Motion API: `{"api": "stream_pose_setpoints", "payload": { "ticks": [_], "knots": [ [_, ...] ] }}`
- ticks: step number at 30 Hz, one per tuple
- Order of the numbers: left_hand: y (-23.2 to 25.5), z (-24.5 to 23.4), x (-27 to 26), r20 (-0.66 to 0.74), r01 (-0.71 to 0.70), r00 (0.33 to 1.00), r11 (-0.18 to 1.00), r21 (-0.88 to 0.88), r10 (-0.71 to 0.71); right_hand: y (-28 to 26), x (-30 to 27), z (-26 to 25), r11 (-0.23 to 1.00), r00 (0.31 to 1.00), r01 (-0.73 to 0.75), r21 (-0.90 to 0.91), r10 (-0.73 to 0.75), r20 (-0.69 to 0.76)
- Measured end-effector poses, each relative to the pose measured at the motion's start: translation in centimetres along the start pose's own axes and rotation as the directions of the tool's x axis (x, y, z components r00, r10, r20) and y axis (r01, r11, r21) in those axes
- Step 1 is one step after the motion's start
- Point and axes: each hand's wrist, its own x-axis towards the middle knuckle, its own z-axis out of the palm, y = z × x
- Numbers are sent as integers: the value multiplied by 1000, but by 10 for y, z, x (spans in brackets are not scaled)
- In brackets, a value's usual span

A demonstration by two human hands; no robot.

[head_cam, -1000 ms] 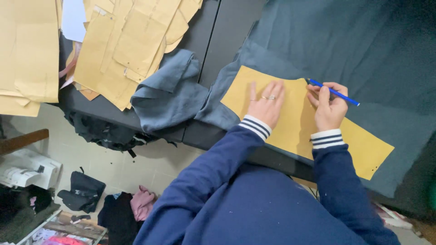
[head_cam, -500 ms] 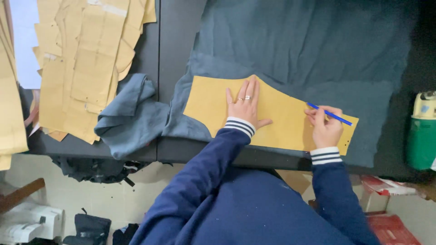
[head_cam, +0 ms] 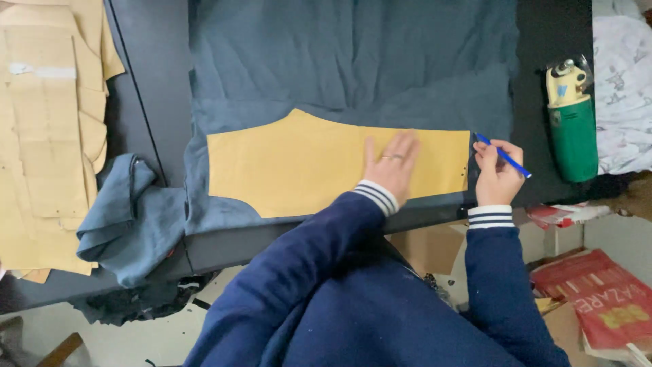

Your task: The person uses a green electric rotary cutter to cut a large piece of dark gray fabric on a work table. They then select a paper pattern, place it on the fabric, and trace its outline with a blue pen before resuming cutting along the marked lines.

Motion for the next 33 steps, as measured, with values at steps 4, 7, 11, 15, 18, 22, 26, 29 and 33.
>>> {"api": "stream_pose_setpoints", "payload": {
  "ticks": [4, 7, 11, 15, 18, 22, 26, 29, 33],
  "knots": [
    [48, 23, 44, -12, -136, 991, 991, 9, 136, -7, -16, 2, 963, 991, 127, -239, -135, -18],
    [63, 6, 60, 135, -151, 979, 989, -6, 150, -22, -22, 5, 951, 976, 218, -221, -218, 22],
    [69, -1, 64, 128, -113, 986, 993, 32, 108, -48, -54, -11, 830, 959, 282, -481, -261, 113],
    [72, -4, 68, 235, -96, 969, 992, 84, 74, -58, -102, -35, 712, 936, 351, -608, -291, 198],
    [65, 11, 54, 156, -95, 985, 989, 116, 77, -70, -103, -30, 720, 936, 337, -607, -327, 131],
    [30, 15, 17, 53, -90, 995, 996, 8, 89, -79, -79, -26, 855, 946, 312, -415, -318, 56],
    [-49, 6, -87, -55, 41, 998, 999, -18, -42, -102, -75, 24, 973, 950, 175, -149, -128, 284],
    [-117, -11, -169, -305, 174, 938, 985, 0, -166, -118, -84, 94, 967, 830, 214, -140, -104, 548],
    [-152, -39, -245, -467, 347, 795, 922, -173, -387, -122, -121, 188, 941, 481, 324, -100, -73, 874]
  ]
}}
